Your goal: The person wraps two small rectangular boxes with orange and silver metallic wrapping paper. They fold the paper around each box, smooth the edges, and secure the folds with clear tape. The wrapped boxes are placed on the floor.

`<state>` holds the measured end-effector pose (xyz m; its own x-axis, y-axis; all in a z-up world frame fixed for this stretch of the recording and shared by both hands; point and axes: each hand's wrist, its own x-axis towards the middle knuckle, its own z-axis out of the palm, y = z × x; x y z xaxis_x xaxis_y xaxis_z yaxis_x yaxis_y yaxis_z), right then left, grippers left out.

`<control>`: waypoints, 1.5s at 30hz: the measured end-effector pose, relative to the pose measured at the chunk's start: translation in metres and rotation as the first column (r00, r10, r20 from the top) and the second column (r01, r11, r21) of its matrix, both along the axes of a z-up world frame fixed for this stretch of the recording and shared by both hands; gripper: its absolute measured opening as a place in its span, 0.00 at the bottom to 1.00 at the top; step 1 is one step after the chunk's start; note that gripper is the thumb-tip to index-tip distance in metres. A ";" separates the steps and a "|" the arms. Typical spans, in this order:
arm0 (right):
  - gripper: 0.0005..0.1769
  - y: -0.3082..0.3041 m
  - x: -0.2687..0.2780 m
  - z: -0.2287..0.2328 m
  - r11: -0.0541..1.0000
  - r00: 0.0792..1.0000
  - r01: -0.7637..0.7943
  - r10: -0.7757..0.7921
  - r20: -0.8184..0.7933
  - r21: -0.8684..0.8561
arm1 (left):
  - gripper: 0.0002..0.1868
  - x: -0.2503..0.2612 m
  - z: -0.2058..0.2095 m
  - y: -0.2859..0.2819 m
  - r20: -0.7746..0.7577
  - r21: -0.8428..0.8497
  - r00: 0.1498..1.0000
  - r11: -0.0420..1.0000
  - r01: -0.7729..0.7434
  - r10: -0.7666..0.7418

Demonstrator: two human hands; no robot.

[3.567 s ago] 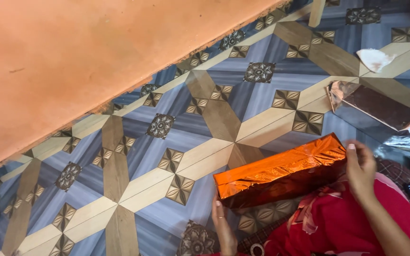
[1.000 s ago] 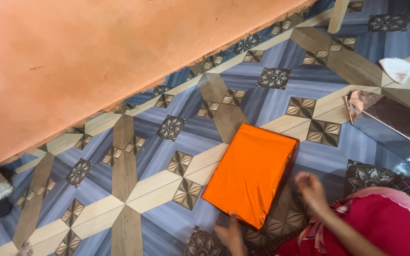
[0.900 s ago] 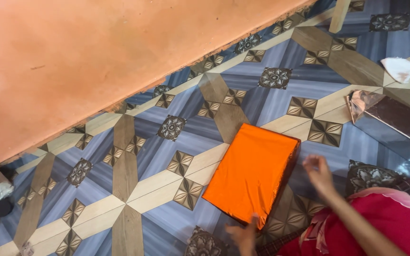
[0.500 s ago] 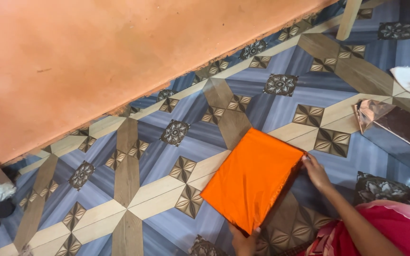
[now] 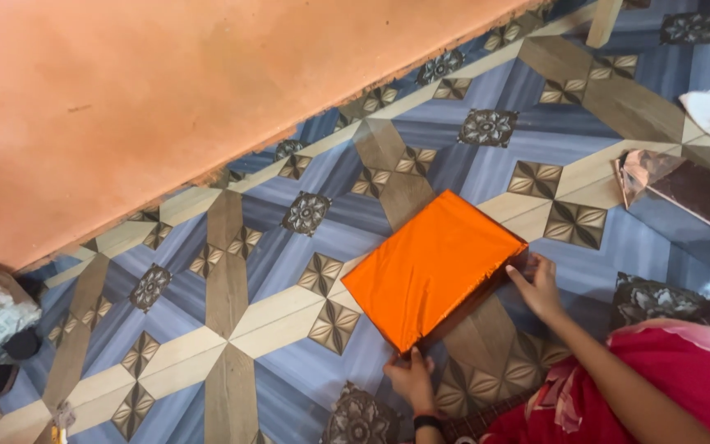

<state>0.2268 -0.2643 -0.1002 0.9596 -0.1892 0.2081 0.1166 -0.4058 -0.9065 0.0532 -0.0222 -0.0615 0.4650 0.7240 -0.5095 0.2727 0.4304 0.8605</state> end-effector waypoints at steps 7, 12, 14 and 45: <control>0.44 0.044 0.013 0.010 0.824 0.876 0.011 0.265 -0.402 0.566 | 0.24 0.041 -0.027 0.009 0.360 -0.175 0.905 0.969 -0.172 0.226; 0.48 0.070 0.063 0.023 0.774 0.875 -0.133 0.385 -0.293 0.619 | 0.33 0.092 -0.025 0.044 0.479 -0.130 0.876 0.991 0.004 0.060; 0.52 0.062 0.082 0.026 0.838 0.883 -0.243 0.399 -0.246 0.488 | 0.37 0.097 -0.025 0.054 0.537 -0.098 0.843 0.993 0.063 0.000; 0.45 -0.322 0.111 0.101 0.554 0.880 0.394 -0.458 0.126 -0.734 | 0.18 -0.020 -0.047 0.101 -0.181 0.346 0.949 0.886 0.308 -0.259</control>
<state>0.3378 -0.5860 0.0012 0.8253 -0.4000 0.3986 -0.2987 -0.9083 -0.2929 0.0332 0.0793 -0.1081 0.6280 0.7169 -0.3027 0.4524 -0.0199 0.8916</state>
